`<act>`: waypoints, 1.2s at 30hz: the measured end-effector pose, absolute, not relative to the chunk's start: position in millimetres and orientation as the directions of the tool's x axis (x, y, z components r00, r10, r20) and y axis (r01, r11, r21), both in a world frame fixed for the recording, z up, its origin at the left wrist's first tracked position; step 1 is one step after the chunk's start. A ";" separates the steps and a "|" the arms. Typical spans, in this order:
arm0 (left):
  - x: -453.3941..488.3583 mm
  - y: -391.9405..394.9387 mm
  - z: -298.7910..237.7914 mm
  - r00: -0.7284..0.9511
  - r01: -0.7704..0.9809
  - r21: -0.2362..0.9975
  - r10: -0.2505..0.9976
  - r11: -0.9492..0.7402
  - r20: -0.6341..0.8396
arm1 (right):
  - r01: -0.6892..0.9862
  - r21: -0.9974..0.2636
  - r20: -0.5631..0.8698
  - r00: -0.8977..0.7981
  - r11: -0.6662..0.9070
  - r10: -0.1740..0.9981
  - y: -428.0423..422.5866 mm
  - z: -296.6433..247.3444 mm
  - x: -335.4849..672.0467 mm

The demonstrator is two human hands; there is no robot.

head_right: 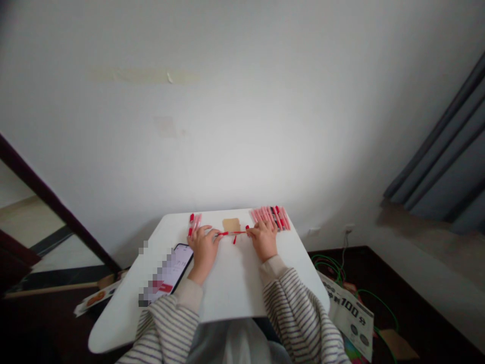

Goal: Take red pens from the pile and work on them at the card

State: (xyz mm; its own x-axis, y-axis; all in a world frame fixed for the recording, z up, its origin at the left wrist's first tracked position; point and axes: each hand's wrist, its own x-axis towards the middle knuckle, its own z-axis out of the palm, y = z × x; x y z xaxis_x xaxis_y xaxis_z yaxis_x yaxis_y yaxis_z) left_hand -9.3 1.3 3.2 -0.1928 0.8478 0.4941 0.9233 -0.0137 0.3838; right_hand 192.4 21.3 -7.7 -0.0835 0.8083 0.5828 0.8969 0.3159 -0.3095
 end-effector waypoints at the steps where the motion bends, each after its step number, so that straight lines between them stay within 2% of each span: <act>1: -9.8 1.3 3.3 -0.208 0.924 0.383 0.847 0.005 0.490 | 0.898 -0.314 0.577 -0.077 0.307 0.813 21.3 -7.8 192.7; 10: -14.1 1.4 2.9 -0.287 0.929 0.349 0.829 0.120 0.479 | 0.915 -0.312 0.561 -0.040 0.256 0.827 21.8 -9.3 194.7; 18: -13.0 0.0 3.3 -0.319 0.943 0.247 0.816 0.222 0.483 | 0.911 -0.325 0.560 -0.031 0.254 0.828 21.7 -10.0 194.7; 36: -14.7 0.9 2.9 -0.329 0.944 0.184 0.809 0.272 0.487 | 0.907 -0.336 0.553 -0.029 0.254 0.833 21.3 -10.7 195.0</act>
State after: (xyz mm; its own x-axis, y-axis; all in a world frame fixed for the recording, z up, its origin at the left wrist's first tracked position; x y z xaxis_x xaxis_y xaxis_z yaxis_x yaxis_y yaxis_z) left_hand -14.7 0.9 2.9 -0.3285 0.8093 0.4870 0.9443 0.2724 0.1844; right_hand 195.0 21.3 -10.7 -0.0289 0.8330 0.5526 0.9071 0.2541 -0.3357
